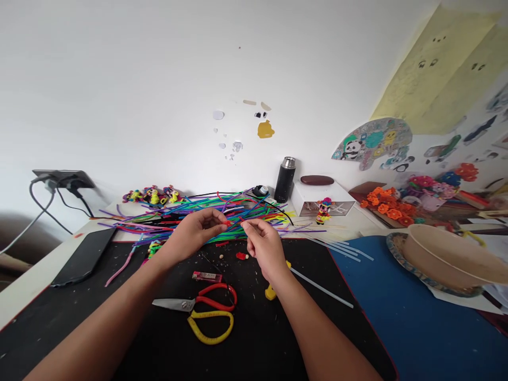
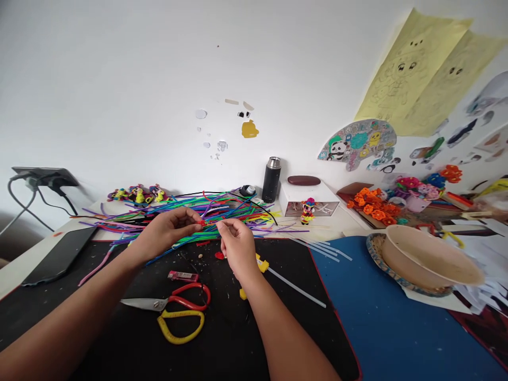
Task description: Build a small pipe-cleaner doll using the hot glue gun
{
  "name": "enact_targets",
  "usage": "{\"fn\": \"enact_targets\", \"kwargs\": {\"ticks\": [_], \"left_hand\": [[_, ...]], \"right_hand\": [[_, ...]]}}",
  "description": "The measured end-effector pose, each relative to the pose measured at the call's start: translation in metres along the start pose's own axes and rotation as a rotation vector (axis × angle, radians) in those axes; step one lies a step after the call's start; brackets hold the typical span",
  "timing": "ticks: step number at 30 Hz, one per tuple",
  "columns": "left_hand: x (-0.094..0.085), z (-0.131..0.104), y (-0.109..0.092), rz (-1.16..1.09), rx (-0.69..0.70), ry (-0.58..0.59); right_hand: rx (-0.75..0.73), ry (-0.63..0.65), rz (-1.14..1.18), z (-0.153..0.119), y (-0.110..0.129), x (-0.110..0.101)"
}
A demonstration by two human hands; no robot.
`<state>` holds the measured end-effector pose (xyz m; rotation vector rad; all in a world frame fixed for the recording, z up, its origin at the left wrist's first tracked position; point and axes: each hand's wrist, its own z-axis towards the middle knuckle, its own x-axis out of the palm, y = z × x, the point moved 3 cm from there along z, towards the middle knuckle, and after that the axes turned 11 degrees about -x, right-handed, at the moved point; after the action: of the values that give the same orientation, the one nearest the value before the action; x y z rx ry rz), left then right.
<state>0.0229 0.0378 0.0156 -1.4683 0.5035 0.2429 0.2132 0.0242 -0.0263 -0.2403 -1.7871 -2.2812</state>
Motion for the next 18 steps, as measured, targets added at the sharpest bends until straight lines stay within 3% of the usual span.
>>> {"fn": "enact_targets", "kwargs": {"ticks": [5, 18], "left_hand": [[0.002, -0.011, -0.013, -0.028, 0.017, 0.028], [0.007, -0.013, -0.011, -0.015, 0.038, 0.064]], "right_hand": [[-0.01, 0.033, -0.044, -0.002, -0.005, 0.001], [-0.044, 0.114, -0.166, -0.007, -0.003, 0.007]]}}
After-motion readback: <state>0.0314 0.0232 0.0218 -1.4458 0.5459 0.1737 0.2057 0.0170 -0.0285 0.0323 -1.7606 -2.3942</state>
